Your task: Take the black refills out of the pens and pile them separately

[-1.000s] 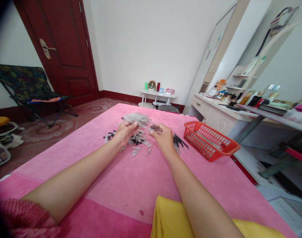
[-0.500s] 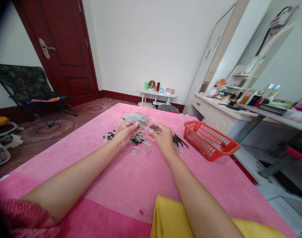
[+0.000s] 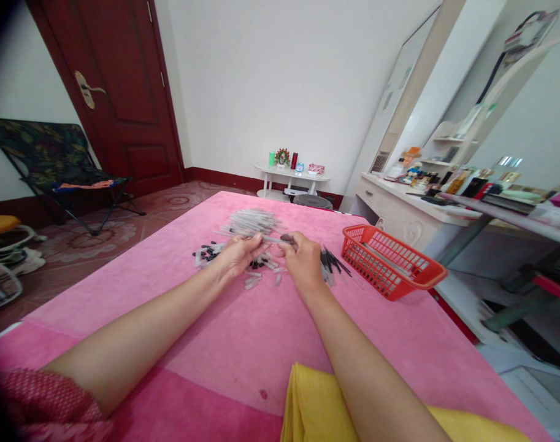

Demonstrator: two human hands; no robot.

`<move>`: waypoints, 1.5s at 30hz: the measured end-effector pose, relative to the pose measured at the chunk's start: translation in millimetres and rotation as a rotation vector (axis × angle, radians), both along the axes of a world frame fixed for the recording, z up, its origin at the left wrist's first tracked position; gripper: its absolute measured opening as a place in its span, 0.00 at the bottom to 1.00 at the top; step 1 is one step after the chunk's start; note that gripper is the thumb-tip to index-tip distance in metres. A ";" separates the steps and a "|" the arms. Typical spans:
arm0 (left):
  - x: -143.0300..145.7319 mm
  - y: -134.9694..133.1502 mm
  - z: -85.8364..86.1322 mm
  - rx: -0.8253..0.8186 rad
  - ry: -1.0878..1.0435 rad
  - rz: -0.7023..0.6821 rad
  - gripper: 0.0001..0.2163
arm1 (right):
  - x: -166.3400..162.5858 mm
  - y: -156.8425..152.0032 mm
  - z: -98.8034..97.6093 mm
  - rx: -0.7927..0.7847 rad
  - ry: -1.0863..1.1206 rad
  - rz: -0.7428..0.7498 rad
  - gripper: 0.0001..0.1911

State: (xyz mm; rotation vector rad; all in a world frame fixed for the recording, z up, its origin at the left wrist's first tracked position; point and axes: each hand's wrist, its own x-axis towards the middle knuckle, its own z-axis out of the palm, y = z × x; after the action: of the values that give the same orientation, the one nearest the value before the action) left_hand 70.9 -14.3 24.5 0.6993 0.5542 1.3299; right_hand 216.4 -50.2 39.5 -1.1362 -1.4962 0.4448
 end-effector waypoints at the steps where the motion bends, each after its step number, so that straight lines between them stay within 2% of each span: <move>1: 0.4 -1.3 0.6 0.022 0.000 0.008 0.10 | -0.3 0.0 1.1 -0.026 0.046 0.005 0.09; 7: -1.7 -5.2 1.7 0.200 0.081 0.041 0.16 | 1.3 -1.3 11.0 -0.220 0.219 0.100 0.10; 14: -7.3 -7.7 4.5 0.381 0.221 0.045 0.17 | 15.3 -2.1 21.0 -0.619 0.383 0.252 0.08; 17: -8.7 -7.0 5.0 0.402 0.252 0.019 0.17 | 19.4 -1.3 22.0 -0.723 0.394 0.322 0.08; 19: -9.1 -5.3 3.8 0.390 0.244 0.023 0.17 | 18.2 -0.8 21.3 -0.693 0.367 0.331 0.09; 22: -8.7 -2.6 1.5 0.321 0.173 0.042 0.17 | 11.6 -0.6 19.0 -0.498 0.223 0.269 0.10; 26: -5.7 -1.9 1.4 0.175 0.067 0.039 0.15 | 4.3 -2.3 17.8 -0.176 -0.190 0.081 0.07; 29: -2.6 -3.1 2.5 0.094 0.021 0.043 0.12 | 3.1 -6.8 19.9 -0.044 -0.547 -0.117 0.07; 31: -1.1 -4.1 3.0 0.072 0.015 0.046 0.11 | 2.9 -10.0 21.5 -0.024 -0.689 -0.208 0.08; 34: -0.7 -5.6 3.4 0.087 0.037 0.041 0.13 | 2.6 -12.1 21.6 -0.016 -0.738 -0.231 0.08; 37: -2.5 -6.8 3.9 0.138 0.075 0.024 0.17 | 4.0 -8.9 18.5 -0.049 -0.660 -0.176 0.08; 42: -3.8 -7.4 2.4 0.204 0.115 0.017 0.21 | 5.7 -1.6 14.4 -0.222 -0.429 -0.030 0.11; 45: 0.8 -8.5 -0.5 0.237 0.216 0.018 0.20 | 1.3 -4.4 18.8 -0.256 -0.475 0.001 0.11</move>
State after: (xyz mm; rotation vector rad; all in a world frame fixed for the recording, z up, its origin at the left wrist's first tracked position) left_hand 71.6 -22.8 24.0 1.0436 0.5809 1.3580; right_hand 217.7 -54.6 58.3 -1.5177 -1.8863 0.3913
